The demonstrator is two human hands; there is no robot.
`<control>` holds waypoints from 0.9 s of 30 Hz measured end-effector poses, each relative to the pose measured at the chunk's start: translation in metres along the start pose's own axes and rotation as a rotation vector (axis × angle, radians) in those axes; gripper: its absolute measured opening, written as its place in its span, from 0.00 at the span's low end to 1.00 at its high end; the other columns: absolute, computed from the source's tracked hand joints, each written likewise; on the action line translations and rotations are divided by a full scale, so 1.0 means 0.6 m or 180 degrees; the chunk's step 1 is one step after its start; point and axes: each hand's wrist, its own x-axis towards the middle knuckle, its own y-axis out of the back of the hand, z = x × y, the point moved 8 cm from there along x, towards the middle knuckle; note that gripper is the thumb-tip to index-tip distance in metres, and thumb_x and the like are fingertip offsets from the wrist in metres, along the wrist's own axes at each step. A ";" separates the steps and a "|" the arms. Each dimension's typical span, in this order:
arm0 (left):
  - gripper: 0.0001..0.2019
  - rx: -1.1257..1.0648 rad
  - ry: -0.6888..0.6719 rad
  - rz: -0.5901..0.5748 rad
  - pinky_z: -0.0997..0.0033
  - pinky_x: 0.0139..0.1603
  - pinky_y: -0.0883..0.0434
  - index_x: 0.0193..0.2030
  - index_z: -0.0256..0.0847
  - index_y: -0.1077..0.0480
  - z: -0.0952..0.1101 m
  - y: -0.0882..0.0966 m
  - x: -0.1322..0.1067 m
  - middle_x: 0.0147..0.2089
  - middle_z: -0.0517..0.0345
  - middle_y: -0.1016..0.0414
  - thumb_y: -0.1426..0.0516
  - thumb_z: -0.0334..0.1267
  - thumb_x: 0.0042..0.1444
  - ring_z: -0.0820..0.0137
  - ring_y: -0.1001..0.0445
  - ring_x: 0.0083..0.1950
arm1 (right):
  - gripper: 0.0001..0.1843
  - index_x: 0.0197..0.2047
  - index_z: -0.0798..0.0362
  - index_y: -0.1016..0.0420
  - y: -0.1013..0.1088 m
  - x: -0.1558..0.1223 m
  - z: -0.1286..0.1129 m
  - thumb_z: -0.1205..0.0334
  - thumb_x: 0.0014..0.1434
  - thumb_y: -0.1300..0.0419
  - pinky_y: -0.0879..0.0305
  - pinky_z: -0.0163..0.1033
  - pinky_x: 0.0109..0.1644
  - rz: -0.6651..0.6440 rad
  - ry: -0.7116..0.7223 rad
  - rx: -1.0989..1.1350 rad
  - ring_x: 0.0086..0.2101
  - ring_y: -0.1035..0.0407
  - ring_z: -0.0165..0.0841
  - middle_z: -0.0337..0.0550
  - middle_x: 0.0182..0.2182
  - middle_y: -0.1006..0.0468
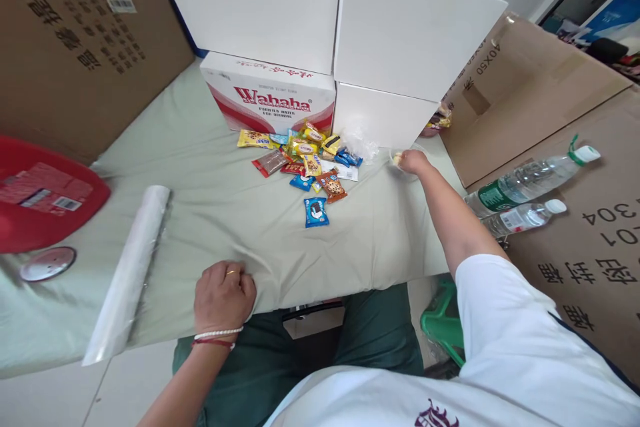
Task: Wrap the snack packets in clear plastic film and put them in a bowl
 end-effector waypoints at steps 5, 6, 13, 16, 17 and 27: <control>0.06 -0.0070 0.0070 -0.0078 0.57 0.46 0.33 0.35 0.41 0.27 0.000 -0.001 0.001 0.36 0.48 0.28 0.46 0.31 0.58 0.55 0.29 0.42 | 0.21 0.53 0.55 0.17 0.043 -0.025 -0.058 0.64 0.67 0.50 0.32 0.50 0.53 0.0906 0.0175 0.0221 0.49 0.25 0.49 0.60 0.50 0.18; 0.06 -0.0092 0.0072 -0.0069 0.57 0.46 0.33 0.35 0.41 0.27 0.000 0.000 0.001 0.36 0.48 0.28 0.46 0.31 0.57 0.56 0.29 0.42 | 0.21 0.51 0.55 0.17 0.041 -0.028 -0.080 0.64 0.66 0.50 0.32 0.49 0.53 0.0961 0.0279 0.0341 0.48 0.25 0.48 0.58 0.48 0.17; 0.06 -0.0129 -0.0009 0.0081 0.58 0.45 0.33 0.35 0.40 0.28 0.008 0.013 0.002 0.36 0.48 0.28 0.46 0.28 0.59 0.56 0.30 0.42 | 0.22 0.60 0.54 0.26 0.024 -0.049 -0.220 0.53 0.70 0.48 0.31 0.46 0.55 0.1438 0.0822 0.1067 0.50 0.28 0.43 0.56 0.55 0.25; 0.06 -0.0147 0.0011 0.0101 0.58 0.44 0.33 0.35 0.41 0.29 0.009 0.014 0.000 0.36 0.48 0.28 0.45 0.28 0.58 0.56 0.31 0.42 | 0.26 0.65 0.53 0.31 0.031 -0.056 -0.255 0.47 0.71 0.47 0.30 0.47 0.53 0.1733 0.1011 0.0860 0.55 0.31 0.45 0.58 0.61 0.32; 0.06 -0.0154 0.0033 0.0089 0.58 0.44 0.33 0.34 0.41 0.29 0.008 0.014 0.000 0.36 0.48 0.28 0.45 0.28 0.58 0.55 0.31 0.42 | 0.25 0.64 0.52 0.31 0.029 -0.051 -0.264 0.48 0.71 0.47 0.30 0.47 0.52 0.1657 0.1035 0.0751 0.55 0.31 0.46 0.58 0.61 0.32; 0.07 -0.0337 0.0205 -0.0005 0.57 0.44 0.34 0.33 0.42 0.30 0.000 0.006 -0.005 0.37 0.48 0.29 0.45 0.28 0.58 0.55 0.31 0.43 | 0.16 0.51 0.52 0.25 0.073 -0.040 -0.220 0.63 0.71 0.53 0.33 0.47 0.54 0.1518 0.0556 0.0704 0.48 0.29 0.43 0.53 0.49 0.25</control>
